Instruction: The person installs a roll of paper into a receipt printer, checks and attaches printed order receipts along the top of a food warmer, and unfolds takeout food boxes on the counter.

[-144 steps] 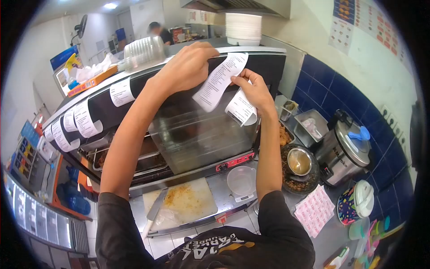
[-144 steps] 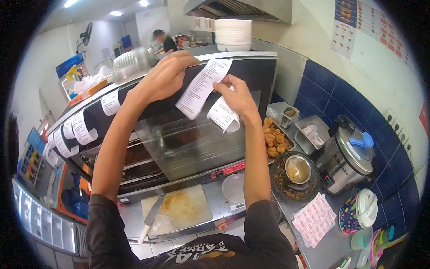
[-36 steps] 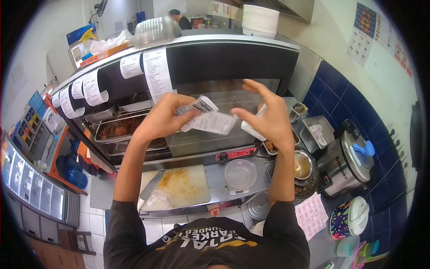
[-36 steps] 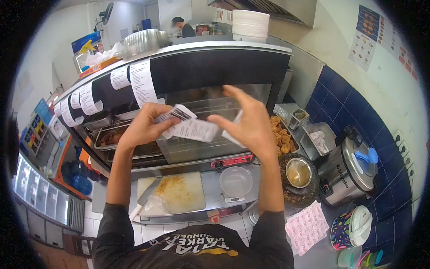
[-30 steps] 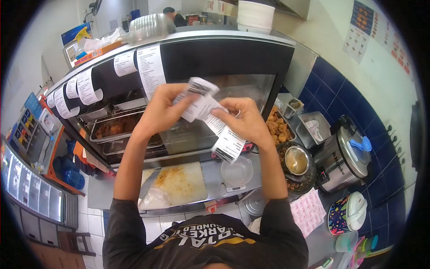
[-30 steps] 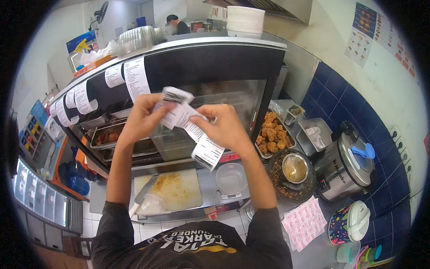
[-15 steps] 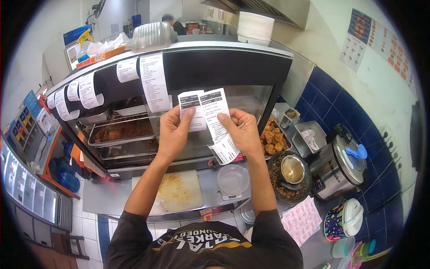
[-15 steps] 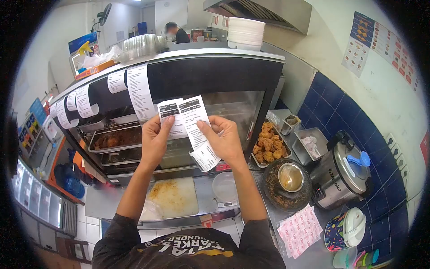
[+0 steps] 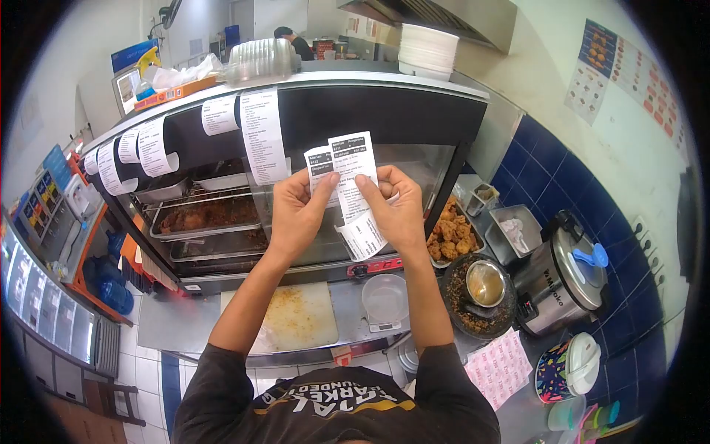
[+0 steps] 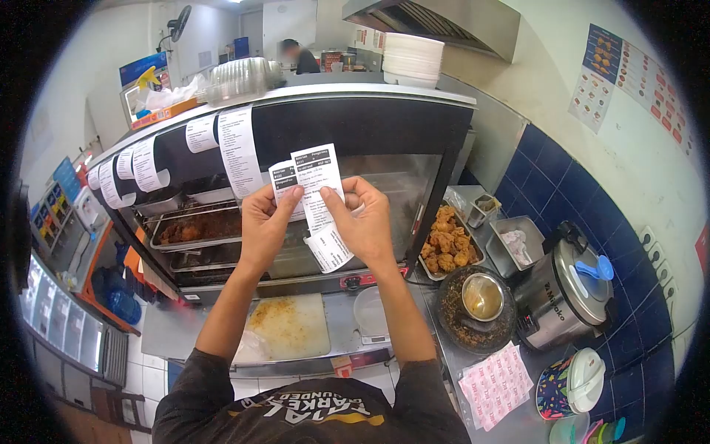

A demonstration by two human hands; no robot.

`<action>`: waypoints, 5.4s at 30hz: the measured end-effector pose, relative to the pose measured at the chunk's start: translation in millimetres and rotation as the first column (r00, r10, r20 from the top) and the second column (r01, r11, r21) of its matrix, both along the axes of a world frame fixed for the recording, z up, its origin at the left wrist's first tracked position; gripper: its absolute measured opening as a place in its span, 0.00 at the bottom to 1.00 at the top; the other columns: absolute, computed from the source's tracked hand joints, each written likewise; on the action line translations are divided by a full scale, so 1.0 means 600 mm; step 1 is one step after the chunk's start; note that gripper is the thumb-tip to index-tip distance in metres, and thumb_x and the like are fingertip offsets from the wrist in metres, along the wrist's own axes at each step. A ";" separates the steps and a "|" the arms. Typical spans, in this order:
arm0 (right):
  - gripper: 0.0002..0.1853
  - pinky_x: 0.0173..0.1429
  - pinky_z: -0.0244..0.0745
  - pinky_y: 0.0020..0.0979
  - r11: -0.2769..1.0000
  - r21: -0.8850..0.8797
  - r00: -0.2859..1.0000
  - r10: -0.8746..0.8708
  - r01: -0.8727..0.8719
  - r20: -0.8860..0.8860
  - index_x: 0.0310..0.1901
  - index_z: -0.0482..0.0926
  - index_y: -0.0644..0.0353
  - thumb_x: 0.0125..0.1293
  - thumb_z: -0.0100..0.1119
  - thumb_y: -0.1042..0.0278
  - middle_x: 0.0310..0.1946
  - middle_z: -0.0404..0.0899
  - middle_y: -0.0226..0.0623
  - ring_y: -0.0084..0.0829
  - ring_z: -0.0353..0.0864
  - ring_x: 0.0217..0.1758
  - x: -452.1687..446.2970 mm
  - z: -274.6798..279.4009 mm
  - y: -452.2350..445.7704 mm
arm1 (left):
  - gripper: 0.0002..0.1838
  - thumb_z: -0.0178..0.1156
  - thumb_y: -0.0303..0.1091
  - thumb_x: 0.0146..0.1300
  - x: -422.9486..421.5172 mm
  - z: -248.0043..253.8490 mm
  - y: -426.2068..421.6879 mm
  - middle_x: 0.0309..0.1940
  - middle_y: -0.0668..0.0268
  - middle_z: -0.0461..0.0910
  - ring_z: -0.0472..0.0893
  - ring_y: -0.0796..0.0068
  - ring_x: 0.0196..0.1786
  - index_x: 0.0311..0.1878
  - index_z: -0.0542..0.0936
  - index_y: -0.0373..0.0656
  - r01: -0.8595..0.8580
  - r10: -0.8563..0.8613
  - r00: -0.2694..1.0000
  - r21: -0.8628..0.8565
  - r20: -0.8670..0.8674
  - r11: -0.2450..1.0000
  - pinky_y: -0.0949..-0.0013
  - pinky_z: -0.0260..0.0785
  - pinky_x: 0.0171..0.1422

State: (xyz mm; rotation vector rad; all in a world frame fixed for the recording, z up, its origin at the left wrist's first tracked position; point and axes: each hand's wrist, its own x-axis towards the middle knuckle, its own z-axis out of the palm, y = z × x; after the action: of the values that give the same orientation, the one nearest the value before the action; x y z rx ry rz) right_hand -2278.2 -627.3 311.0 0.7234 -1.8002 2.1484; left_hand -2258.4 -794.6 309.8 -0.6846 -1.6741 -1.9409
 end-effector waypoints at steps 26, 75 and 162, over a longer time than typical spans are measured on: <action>0.06 0.35 0.71 0.18 0.967 0.248 0.996 0.079 -0.063 -0.053 0.41 0.82 0.64 0.73 0.68 0.70 0.31 0.87 0.29 0.11 0.80 0.32 0.017 0.005 -0.040 | 0.10 0.66 0.28 0.74 0.005 0.010 -0.089 0.41 0.63 0.90 0.84 0.85 0.40 0.50 0.88 0.30 -0.071 0.073 0.997 0.069 -0.015 0.995 0.78 0.76 0.43; 0.18 0.24 0.58 0.19 0.904 0.299 0.911 -0.186 0.306 -0.368 0.56 0.82 0.68 0.67 0.71 0.73 0.42 0.89 0.37 0.09 0.64 0.20 0.144 0.089 -0.450 | 0.10 0.67 0.26 0.72 0.109 -0.002 -0.496 0.40 0.62 0.91 0.85 0.84 0.39 0.52 0.87 0.30 -0.249 0.255 0.967 0.148 -0.019 0.957 0.77 0.78 0.43; 0.10 0.44 0.82 0.45 0.418 0.573 0.473 0.325 0.705 -0.819 0.46 0.87 0.63 0.66 0.64 0.71 0.44 0.85 0.46 0.47 0.89 0.42 0.051 0.290 -0.873 | 0.13 0.62 0.36 0.77 0.129 -0.008 -0.919 0.36 0.61 0.90 0.89 0.76 0.37 0.51 0.85 0.33 -0.339 0.297 0.937 0.276 0.183 0.899 0.72 0.81 0.39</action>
State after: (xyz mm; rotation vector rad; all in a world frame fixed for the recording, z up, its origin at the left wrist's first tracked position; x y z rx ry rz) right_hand -2247.8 -1151.2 485.0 1.3169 -2.0043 0.1059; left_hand -2180.8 -1346.3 305.2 -0.1496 -1.4103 -1.9745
